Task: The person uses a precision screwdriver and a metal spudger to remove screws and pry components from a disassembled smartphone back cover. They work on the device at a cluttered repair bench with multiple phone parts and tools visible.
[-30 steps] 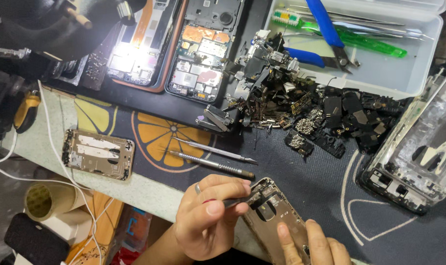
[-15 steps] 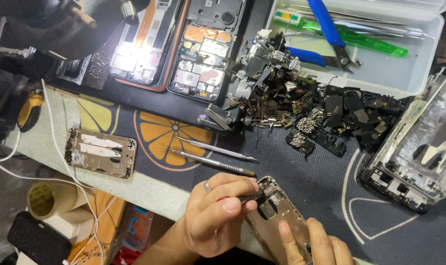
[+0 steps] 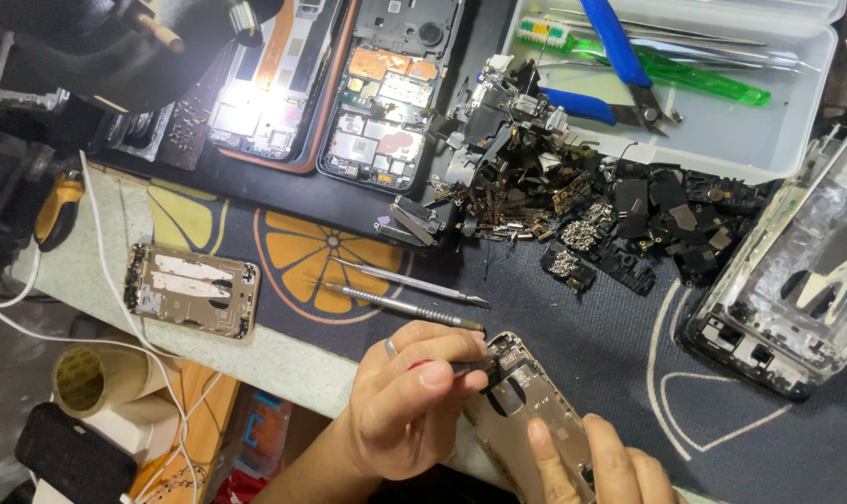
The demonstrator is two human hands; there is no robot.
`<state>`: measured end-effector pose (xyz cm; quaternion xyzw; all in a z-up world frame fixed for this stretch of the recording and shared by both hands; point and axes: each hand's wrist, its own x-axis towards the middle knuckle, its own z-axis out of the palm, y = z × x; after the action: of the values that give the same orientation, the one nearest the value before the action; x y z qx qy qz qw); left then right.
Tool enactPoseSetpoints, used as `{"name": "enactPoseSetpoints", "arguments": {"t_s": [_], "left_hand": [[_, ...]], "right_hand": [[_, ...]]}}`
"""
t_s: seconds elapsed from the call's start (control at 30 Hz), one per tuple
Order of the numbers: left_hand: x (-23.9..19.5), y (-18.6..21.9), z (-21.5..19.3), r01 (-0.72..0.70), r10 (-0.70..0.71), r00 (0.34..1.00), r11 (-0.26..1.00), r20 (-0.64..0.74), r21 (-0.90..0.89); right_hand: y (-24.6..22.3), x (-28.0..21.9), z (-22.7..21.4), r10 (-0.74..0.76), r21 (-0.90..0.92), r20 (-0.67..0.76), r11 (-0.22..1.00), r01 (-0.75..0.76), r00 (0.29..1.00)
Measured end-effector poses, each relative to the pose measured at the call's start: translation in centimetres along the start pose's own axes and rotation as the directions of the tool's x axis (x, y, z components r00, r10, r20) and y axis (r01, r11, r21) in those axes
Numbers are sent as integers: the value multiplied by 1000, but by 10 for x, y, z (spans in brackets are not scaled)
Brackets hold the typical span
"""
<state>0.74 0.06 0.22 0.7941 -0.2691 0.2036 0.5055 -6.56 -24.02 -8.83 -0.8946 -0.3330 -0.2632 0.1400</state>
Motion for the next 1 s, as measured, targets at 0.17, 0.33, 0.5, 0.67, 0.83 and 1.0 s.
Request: {"name": "enactPoseSetpoints", "arguments": {"t_s": [0.17,0.33,0.5,0.67,0.83,1.0], "left_hand": [[7,-1,0,-62,63,998,997,-24,51],[0,6,-3,131,-133,990,990,-39,-55],[-16,2,6,147,-162,968,985,-189,-94],[-27,2,4,142,-157,968,986,-199,-84],[-24,0,4,134,-138,974,990,-179,-34],[-21,2,3,131,-135,978,991,-160,-36]], "right_hand": [[8,9,-3,-95,-121,-43,989,89,995],[6,17,-17,-43,-85,16,995,44,999],[0,27,-26,28,-56,54,998,-25,998],[0,28,-27,43,-47,87,998,-39,995],[0,26,-24,49,-54,72,998,-45,996],[-1,24,-26,64,-57,65,997,-61,996]]}}
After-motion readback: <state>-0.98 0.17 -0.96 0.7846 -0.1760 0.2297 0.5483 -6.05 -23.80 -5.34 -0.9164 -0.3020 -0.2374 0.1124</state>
